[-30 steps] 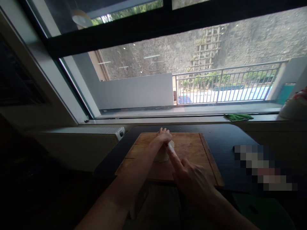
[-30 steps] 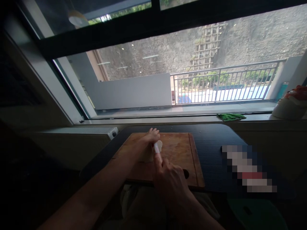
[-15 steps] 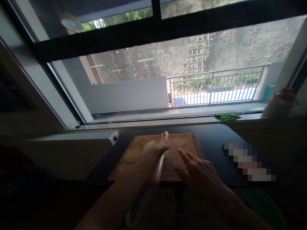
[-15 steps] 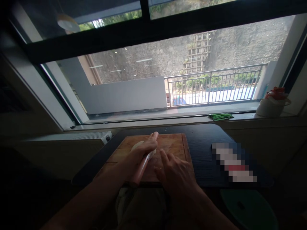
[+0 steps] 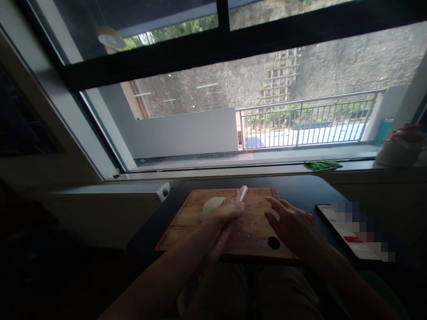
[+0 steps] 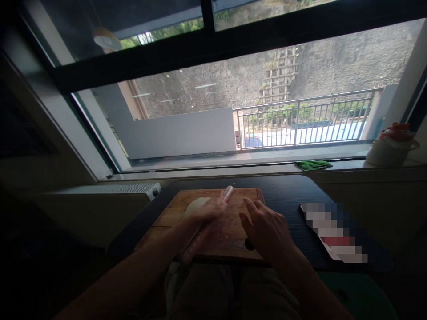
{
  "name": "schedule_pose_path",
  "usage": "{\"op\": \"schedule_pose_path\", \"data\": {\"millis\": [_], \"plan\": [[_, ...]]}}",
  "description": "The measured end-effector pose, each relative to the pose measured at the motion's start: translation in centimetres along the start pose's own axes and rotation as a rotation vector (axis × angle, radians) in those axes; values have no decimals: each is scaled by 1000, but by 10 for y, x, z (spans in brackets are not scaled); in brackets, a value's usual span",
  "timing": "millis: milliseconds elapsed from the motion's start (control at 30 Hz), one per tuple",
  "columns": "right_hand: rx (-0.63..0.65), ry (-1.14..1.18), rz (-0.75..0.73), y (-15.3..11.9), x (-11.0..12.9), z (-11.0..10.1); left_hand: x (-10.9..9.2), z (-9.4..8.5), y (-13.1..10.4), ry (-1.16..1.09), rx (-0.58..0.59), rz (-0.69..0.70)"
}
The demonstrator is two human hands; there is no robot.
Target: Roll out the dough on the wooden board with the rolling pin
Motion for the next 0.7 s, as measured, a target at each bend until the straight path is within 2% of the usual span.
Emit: {"op": "schedule_pose_path", "data": {"millis": [133,233,300,367,433,533,633,700], "plan": [[-24,-14,22,5,-8,0,9,5,-5,60,135,-142],[-10,-11,27,12,-9,2,9,3,-2,80,165,-202],[-19,4,13,21,-7,5,0,7,2,89,128,-171],[-14,11,-47,34,-4,15,-15,14,0,92,90,-84],[45,3,-157,43,-1,32,-28,23,-15,90,75,12],[198,11,-336,43,5,63,-32,26,-54,115,82,70],[273,58,-420,36,11,79,-26,8,-89,204,51,88],[259,78,-417,39,19,81,-16,-11,-96,260,25,103]]}}
Point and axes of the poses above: each hand's wrist, its own y-axis towards the middle knuckle, its own z-axis out of the palm, x = y × z, the point moved 6 cm from there along y, towards the middle knuckle, and after that the axes turned 10 degrees about z, right-handed, at the moved point
